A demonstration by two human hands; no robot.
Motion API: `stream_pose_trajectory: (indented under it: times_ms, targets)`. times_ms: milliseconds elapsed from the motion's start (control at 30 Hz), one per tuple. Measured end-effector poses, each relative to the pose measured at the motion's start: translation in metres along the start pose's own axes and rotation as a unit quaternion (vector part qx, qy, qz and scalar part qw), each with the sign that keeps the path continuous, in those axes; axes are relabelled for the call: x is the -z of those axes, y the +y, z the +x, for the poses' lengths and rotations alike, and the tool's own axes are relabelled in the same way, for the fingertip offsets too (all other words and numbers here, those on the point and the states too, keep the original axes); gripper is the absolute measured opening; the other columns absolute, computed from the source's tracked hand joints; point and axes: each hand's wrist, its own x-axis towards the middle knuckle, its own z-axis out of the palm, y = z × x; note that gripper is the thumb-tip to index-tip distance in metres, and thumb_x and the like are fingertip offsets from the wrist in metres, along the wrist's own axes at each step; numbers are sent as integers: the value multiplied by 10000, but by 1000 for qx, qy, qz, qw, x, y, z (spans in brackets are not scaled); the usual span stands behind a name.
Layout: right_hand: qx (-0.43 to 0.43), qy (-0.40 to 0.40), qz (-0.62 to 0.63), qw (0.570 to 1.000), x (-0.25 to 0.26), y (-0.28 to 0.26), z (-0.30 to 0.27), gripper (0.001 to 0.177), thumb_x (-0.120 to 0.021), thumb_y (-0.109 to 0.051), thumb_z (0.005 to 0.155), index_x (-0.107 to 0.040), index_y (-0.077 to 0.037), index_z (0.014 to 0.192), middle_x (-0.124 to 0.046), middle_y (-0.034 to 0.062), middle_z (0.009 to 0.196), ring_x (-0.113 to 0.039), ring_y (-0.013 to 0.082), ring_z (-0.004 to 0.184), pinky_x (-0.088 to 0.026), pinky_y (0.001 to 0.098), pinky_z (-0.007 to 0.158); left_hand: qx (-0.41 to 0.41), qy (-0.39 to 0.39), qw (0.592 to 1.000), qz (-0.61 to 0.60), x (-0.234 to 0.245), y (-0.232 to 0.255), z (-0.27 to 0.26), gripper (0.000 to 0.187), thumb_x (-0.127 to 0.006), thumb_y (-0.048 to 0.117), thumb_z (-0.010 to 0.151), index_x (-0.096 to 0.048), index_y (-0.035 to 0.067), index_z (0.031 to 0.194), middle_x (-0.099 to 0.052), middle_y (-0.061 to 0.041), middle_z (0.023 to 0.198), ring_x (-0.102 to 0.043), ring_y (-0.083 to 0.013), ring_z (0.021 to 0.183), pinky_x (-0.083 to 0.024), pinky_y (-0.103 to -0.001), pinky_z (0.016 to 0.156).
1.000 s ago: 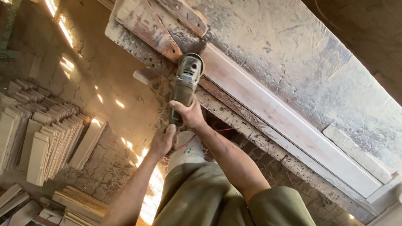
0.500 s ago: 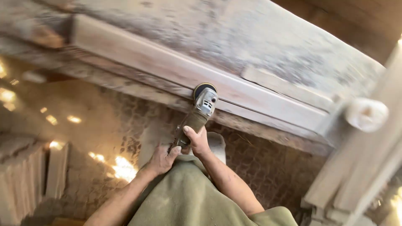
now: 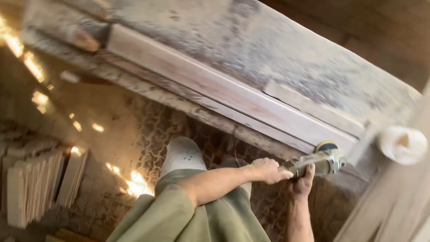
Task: Sanding several wooden planks using a power sander, applying wood filler to imperfections, and smoothing the surface.
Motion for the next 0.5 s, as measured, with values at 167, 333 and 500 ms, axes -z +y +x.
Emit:
stream_pose_trajectory:
  times_ms: [167, 333, 500]
  targets:
    - [-36, -76, -36, 996, -100, 76, -36, 298, -601, -323, 1002, -621, -65, 1148, -652, 26, 1012, -591, 125, 859, -488, 269, 816, 17, 3, 1000, 5, 33, -108, -45, 649, -304, 693, 939, -576, 139, 736, -533, -9, 624, -521, -175, 504, -430, -332, 488]
    - [-61, -78, -279, 955, -267, 164, -81, 396, -827, -206, 837, -697, 30, 1128, -687, 154, 976, -623, 213, 888, -544, 430, 810, -50, 296, 933, -198, 64, -255, -125, 684, -582, 645, 936, -665, 0, 723, -672, -247, 702, -730, -385, 804, -522, -480, 689]
    - [-79, -265, -259, 925, -420, 245, -132, 549, -857, -185, 812, -655, -24, 1296, -717, 125, 1110, -649, 181, 965, -567, 434, 873, 27, 366, 885, -287, 102, -364, -179, 690, -521, 665, 948, -645, 73, 615, -606, -132, 493, -656, -286, 544, -515, -411, 604]
